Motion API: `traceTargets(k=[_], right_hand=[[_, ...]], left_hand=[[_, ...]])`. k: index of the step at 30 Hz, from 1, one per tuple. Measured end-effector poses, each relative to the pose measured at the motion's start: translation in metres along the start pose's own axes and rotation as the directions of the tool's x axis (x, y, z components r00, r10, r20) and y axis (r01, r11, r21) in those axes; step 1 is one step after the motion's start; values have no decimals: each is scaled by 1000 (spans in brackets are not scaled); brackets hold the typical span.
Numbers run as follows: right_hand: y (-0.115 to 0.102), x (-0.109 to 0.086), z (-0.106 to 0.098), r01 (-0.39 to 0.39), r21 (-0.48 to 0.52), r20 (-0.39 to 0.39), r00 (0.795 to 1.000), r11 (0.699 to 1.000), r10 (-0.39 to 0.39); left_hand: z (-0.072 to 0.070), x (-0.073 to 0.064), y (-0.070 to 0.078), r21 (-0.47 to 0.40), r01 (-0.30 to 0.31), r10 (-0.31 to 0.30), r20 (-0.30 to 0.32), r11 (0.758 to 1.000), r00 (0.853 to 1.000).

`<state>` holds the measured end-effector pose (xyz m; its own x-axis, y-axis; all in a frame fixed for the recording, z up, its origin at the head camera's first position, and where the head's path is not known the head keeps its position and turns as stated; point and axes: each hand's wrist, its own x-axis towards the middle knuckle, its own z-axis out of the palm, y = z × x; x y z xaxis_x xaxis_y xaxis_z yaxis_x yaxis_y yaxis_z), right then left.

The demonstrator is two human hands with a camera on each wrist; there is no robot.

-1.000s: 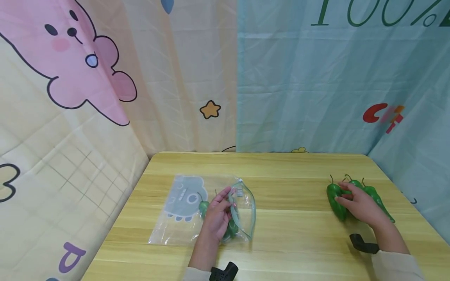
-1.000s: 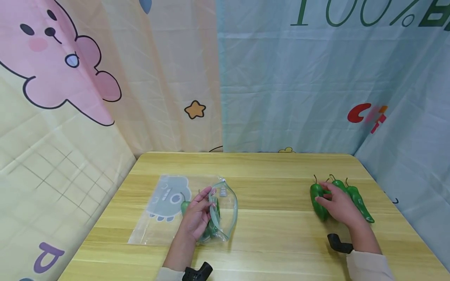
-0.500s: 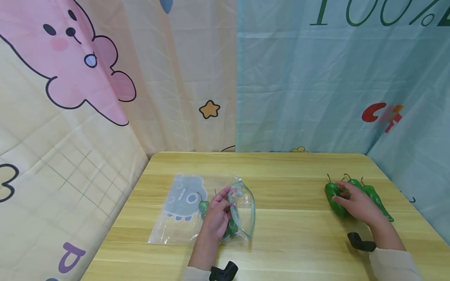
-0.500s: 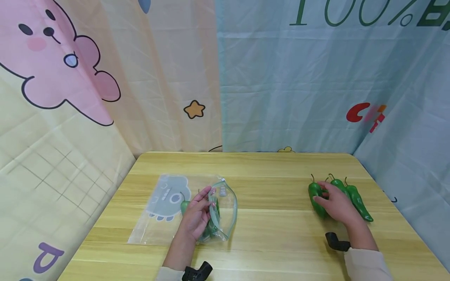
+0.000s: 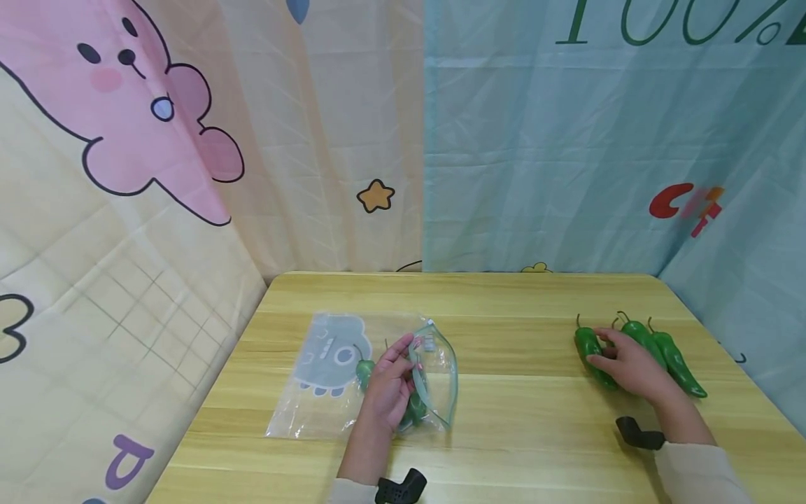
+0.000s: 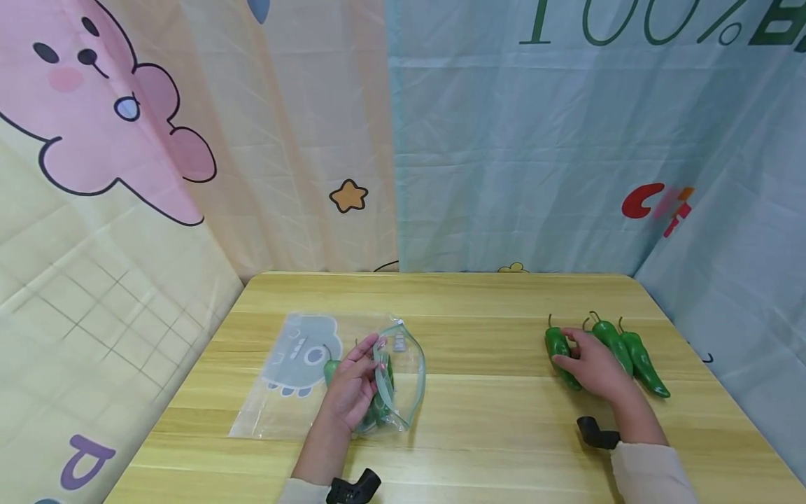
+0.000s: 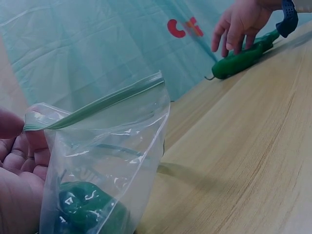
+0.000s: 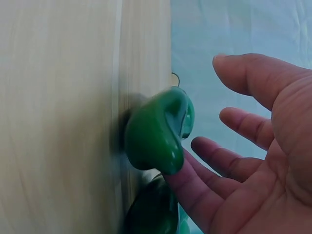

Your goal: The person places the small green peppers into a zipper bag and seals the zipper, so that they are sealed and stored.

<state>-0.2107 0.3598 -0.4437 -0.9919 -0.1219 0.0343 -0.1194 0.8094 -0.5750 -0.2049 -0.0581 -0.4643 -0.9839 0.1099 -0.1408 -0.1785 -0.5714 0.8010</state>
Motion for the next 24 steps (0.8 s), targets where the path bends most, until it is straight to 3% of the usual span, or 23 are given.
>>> traceTargets(k=[24], right_hand=[[1,14,5,31,-125,3,1000,992,-31]], left_hand=[[1,-2,1,1,-2,2,-3,1000,1000]])
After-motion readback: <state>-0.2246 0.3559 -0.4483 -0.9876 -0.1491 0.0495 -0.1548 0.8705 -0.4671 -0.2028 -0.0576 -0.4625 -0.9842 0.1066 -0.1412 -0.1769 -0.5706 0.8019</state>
